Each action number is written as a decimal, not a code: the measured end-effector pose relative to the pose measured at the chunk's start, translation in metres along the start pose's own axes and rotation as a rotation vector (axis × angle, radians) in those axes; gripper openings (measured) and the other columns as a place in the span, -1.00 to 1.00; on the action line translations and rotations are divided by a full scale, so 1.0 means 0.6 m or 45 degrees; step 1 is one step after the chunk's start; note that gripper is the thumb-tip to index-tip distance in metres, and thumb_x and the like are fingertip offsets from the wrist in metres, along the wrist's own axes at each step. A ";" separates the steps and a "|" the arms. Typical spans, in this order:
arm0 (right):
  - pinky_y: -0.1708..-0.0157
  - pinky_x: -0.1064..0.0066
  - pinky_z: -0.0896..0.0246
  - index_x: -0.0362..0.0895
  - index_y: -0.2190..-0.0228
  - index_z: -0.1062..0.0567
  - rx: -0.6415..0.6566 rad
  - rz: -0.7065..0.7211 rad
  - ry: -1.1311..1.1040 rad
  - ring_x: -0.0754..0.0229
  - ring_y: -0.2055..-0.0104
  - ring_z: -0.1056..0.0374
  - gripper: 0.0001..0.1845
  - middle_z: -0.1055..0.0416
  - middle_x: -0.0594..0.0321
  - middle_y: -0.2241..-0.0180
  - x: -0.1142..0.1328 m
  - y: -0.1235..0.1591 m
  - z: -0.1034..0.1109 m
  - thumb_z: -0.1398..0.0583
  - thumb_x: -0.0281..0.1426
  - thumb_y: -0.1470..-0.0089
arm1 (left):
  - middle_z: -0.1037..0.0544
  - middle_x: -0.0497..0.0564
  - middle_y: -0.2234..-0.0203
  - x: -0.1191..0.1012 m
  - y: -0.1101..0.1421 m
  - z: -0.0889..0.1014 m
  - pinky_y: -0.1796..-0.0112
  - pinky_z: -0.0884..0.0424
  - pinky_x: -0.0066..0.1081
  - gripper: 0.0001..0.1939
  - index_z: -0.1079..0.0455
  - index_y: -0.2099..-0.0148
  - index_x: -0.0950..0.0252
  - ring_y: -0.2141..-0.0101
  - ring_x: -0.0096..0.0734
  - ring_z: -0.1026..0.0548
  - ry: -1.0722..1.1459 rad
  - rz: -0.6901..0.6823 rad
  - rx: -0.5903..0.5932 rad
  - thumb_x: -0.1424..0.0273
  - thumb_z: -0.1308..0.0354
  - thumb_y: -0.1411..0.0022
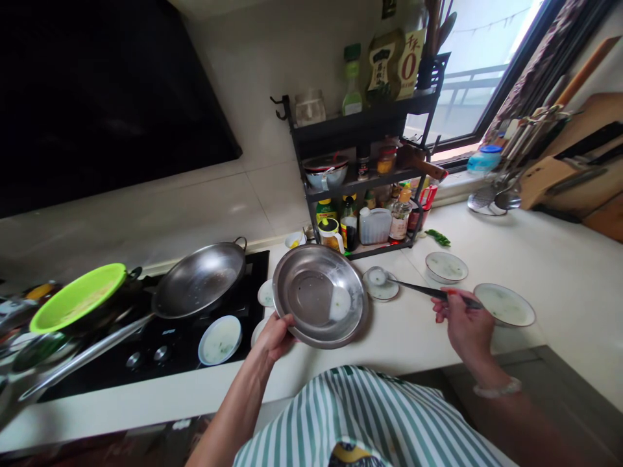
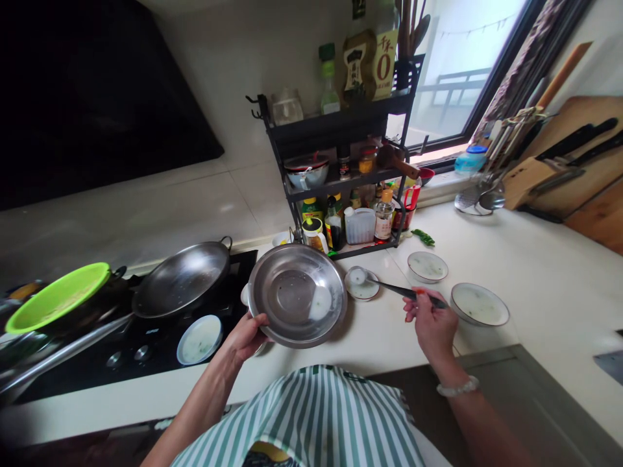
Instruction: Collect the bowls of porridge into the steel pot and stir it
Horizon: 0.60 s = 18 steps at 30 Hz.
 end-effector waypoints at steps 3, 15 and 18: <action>0.69 0.40 -0.23 -0.15 0.29 -0.47 0.082 0.144 0.192 0.27 0.68 -0.27 -0.71 -0.43 0.26 0.57 0.007 0.002 -0.001 -0.16 -0.18 -0.12 | -0.42 -0.10 0.66 -0.003 0.000 0.001 0.60 -0.36 -0.42 -0.75 -0.24 0.37 0.28 0.64 -0.43 -0.39 -0.026 -0.017 -0.005 0.61 -0.08 0.19; 0.54 0.31 -0.36 -0.07 0.28 -0.54 0.507 0.654 0.491 0.17 0.48 -0.40 -0.78 -0.47 0.12 0.32 0.057 0.051 -0.041 -0.10 -0.32 -0.13 | -0.44 -0.10 0.64 -0.008 0.001 0.000 0.57 -0.38 -0.40 -0.74 -0.26 0.33 0.30 0.64 -0.44 -0.40 -0.056 -0.019 0.002 0.61 -0.11 0.15; 0.54 0.32 -0.33 -0.09 0.26 -0.50 0.309 0.466 0.382 0.23 0.58 -0.33 -0.76 -0.44 0.21 0.45 0.053 0.042 -0.026 -0.09 -0.26 -0.18 | -0.44 -0.10 0.65 -0.007 0.001 -0.004 0.59 -0.36 -0.43 -0.74 -0.26 0.33 0.30 0.65 -0.43 -0.40 -0.020 -0.015 0.024 0.61 -0.10 0.17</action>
Point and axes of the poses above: each hand's wrist, its own y-axis away from the middle knuckle, its own z-axis out of the back of the hand, x = y × z, the point moved 10 cm from there along -y, towards the middle knuckle
